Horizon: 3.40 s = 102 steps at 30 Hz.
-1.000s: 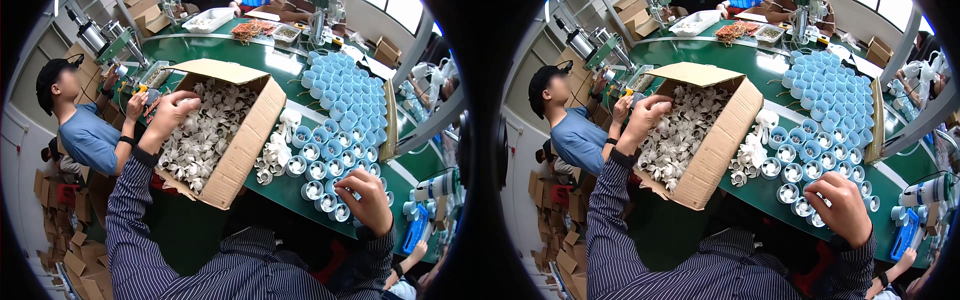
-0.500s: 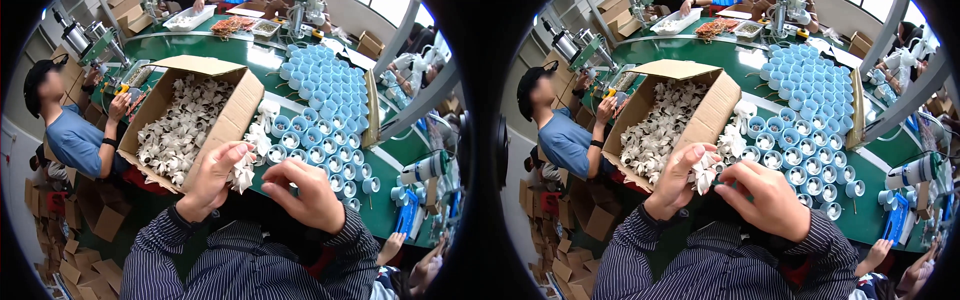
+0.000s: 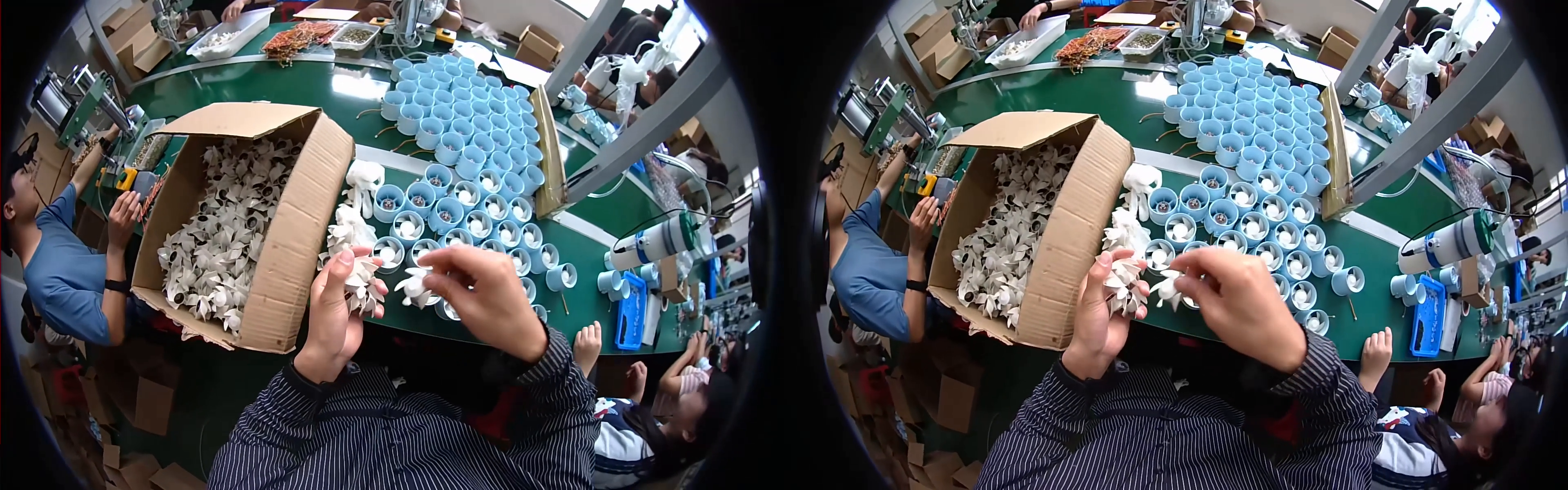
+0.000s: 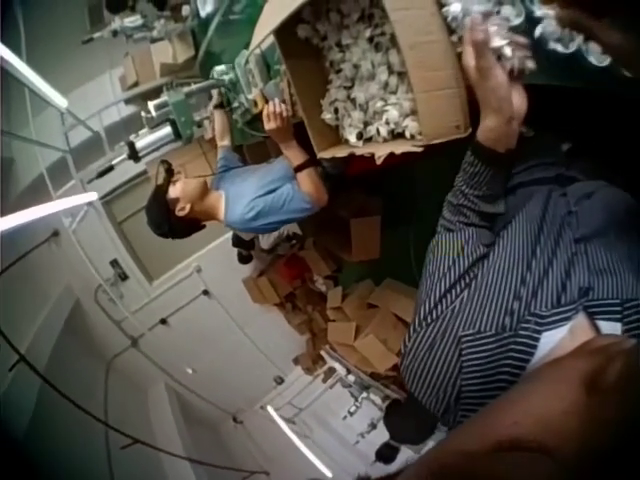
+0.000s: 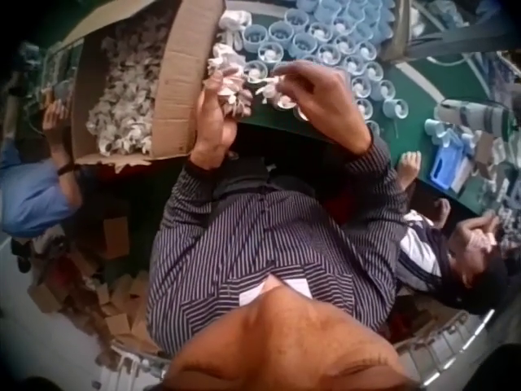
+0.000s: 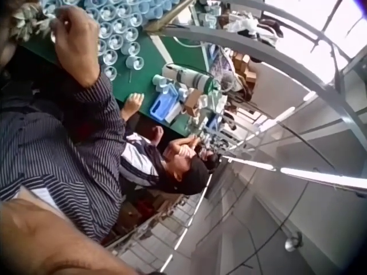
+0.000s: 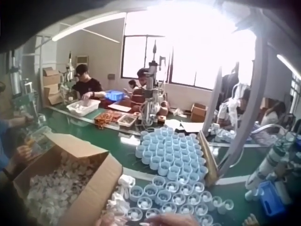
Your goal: The person applies glue to the interior of blue fan housings using a dispenser, then picks up white fan blades from a box and presses them into the housings. Finally, the person pushes the assembled fans into a group on the table.
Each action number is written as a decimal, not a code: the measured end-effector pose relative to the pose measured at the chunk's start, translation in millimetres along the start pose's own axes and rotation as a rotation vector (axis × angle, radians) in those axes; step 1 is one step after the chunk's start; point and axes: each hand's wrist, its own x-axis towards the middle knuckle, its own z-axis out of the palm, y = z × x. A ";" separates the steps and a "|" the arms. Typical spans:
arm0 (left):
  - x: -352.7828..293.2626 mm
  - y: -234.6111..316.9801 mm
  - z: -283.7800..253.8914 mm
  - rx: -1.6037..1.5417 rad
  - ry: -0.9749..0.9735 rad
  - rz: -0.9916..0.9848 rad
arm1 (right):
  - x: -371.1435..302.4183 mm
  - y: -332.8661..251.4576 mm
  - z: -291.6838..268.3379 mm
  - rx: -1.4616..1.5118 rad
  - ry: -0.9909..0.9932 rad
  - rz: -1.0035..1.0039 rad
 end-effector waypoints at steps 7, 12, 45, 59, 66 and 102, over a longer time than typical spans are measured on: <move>14.0 -2.4 -17.4 -0.036 -0.288 -0.296 | 33.1 109.9 -60.1 0.837 0.134 0.362; 21.9 -4.6 -37.0 -0.014 -0.327 -0.358 | 55.7 128.3 -54.4 1.026 0.103 0.419; 43.4 -5.3 -53.6 -0.010 -0.447 -0.383 | 87.5 81.0 8.6 -0.409 0.065 -0.075; 42.5 -4.1 -40.9 0.145 -0.490 -0.330 | 63.6 70.0 17.9 0.143 -0.327 0.194; 42.3 1.2 -49.2 0.122 -0.479 -0.351 | 72.3 116.6 -3.4 1.304 -0.170 0.286; 39.7 17.4 -60.1 0.187 -0.524 -0.308 | 155.7 120.5 16.4 -0.629 0.101 -0.165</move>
